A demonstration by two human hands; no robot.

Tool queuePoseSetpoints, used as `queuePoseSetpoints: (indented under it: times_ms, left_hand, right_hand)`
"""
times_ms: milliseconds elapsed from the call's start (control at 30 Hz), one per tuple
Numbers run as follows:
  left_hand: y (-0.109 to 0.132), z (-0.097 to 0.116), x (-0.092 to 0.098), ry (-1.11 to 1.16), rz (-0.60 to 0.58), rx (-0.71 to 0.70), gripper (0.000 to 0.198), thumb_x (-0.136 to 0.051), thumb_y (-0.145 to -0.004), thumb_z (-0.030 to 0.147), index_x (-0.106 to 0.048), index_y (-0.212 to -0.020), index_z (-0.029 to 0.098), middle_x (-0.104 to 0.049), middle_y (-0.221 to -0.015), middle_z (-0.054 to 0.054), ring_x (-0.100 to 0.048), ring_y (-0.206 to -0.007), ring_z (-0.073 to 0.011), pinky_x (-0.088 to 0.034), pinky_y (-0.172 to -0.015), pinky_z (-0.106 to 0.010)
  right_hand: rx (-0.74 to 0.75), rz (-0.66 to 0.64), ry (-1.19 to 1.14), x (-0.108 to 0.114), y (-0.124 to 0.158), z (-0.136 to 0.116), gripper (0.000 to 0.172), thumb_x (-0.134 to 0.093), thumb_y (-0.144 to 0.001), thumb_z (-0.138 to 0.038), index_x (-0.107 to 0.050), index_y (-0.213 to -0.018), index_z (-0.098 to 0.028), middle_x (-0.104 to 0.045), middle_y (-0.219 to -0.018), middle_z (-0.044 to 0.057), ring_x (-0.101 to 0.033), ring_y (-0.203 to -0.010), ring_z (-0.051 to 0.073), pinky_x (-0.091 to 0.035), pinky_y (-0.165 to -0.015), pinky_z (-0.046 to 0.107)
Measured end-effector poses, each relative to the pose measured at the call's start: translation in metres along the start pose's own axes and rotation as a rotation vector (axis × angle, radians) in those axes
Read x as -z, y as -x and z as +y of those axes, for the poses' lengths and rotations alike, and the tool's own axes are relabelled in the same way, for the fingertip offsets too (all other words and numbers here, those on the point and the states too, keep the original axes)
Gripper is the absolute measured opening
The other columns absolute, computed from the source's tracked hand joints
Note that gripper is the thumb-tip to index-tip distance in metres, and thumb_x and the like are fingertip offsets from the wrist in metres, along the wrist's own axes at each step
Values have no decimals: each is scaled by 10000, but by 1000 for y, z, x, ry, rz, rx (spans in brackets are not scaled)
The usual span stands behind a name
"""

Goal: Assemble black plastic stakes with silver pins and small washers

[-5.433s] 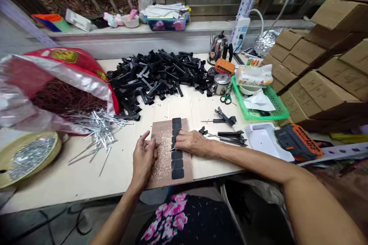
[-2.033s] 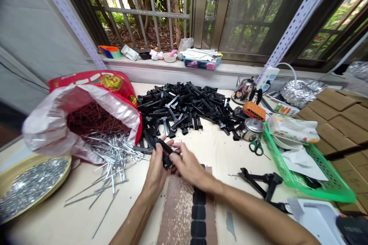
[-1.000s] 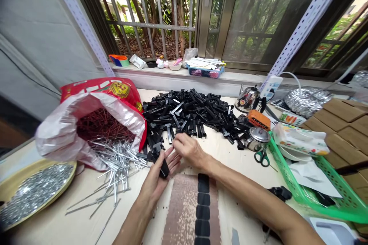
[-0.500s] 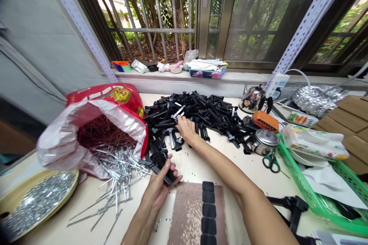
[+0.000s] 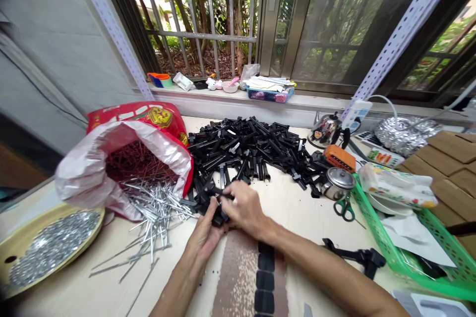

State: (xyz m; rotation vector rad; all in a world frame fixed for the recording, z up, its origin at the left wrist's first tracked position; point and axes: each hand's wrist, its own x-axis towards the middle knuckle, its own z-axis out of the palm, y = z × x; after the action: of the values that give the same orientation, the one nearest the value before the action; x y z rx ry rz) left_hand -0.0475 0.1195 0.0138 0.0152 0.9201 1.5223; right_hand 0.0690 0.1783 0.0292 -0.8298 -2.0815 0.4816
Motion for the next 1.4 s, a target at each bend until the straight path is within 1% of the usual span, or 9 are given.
queuePoseSetpoints:
  times_ms: [67, 133, 300, 500, 833, 1000, 1133, 1267, 1400]
  left_hand:
    - [-1, 3, 0, 48, 61, -41, 217, -724, -736, 130, -632, -932, 110, -684, -857, -74, -651, -724, -134, -559, -650, -234]
    - [-3, 8, 2, 27, 101, -79, 238, -757, -685, 103, -624, -882, 114, -686, -824, -64, -650, -694, -137, -555, -629, -236]
    - [-5, 10, 5, -132, 82, -230, 391, -850, -539, 195, -604, -840, 152, -621, -652, 24, -596, -554, -113, -542, -597, -277]
    - [-5, 2, 6, -304, 118, -467, 388, -821, -557, 221, -649, -902, 178, -676, -867, -9, -627, -693, -117, -499, -706, -252]
    - [4, 6, 6, -365, 81, -507, 354, -797, -595, 250, -682, -911, 139, -702, -995, -96, -641, -790, -170, -492, -667, -249]
    - [38, 18, 2, -195, -130, -307, 435, -801, -612, 258, -658, -1011, 162, -702, -1005, -90, -661, -838, -203, -527, -689, -294]
    - [74, 48, 28, -230, -49, -433, 366, -816, -582, 213, -678, -911, 128, -711, -865, -69, -659, -764, -183, -541, -696, -298]
    - [113, 84, 76, -231, 111, -610, 399, -814, -571, 208, -667, -939, 155, -691, -783, -24, -649, -704, -168, -560, -630, -308]
    - [147, 92, 115, -246, 303, -683, 405, -840, -502, 185, -671, -866, 138, -691, -787, -22, -645, -677, -152, -558, -631, -282]
  right_hand:
    - [135, -195, -68, -1, 10, -3, 115, -569, -832, -258, -606, -912, -184, -653, -942, 50, -581, -985, 193, -444, -842, 315]
    - [104, -341, -116, 0, 2, 5, 165, -568, -852, -319, -628, -938, -193, -660, -972, 43, -592, -970, 179, -448, -824, 300]
    - [-286, -290, 325, -20, -53, 38, 350, -484, -904, -444, -646, -755, -172, -655, -837, 62, -607, -804, 173, -433, -715, 276]
    - [-415, -383, 601, -58, -80, 43, 301, -551, -851, -387, -671, -850, -111, -661, -940, 152, -627, -871, 247, -441, -713, 322]
    - [-510, -377, 534, -14, -54, 5, 237, -525, -791, -334, -673, -772, -149, -673, -733, 85, -631, -695, 210, -398, -577, 262]
    - [-189, -295, 85, 11, -8, -41, 158, -522, -804, -255, -648, -818, -159, -650, -741, 29, -586, -650, 136, -419, -605, 235]
    - [-51, -376, -243, 11, 11, -68, 263, -474, -886, -225, -603, -1108, -167, -663, -921, 41, -616, -782, 129, -475, -710, 250]
    - [95, -352, -130, -22, 21, -78, 193, -495, -898, -169, -630, -1036, -170, -639, -932, 48, -595, -820, 131, -472, -739, 259]
    - [448, -591, 194, -79, 33, -96, 209, -472, -903, -97, -620, -1026, -180, -601, -969, 67, -552, -835, 152, -444, -676, 260]
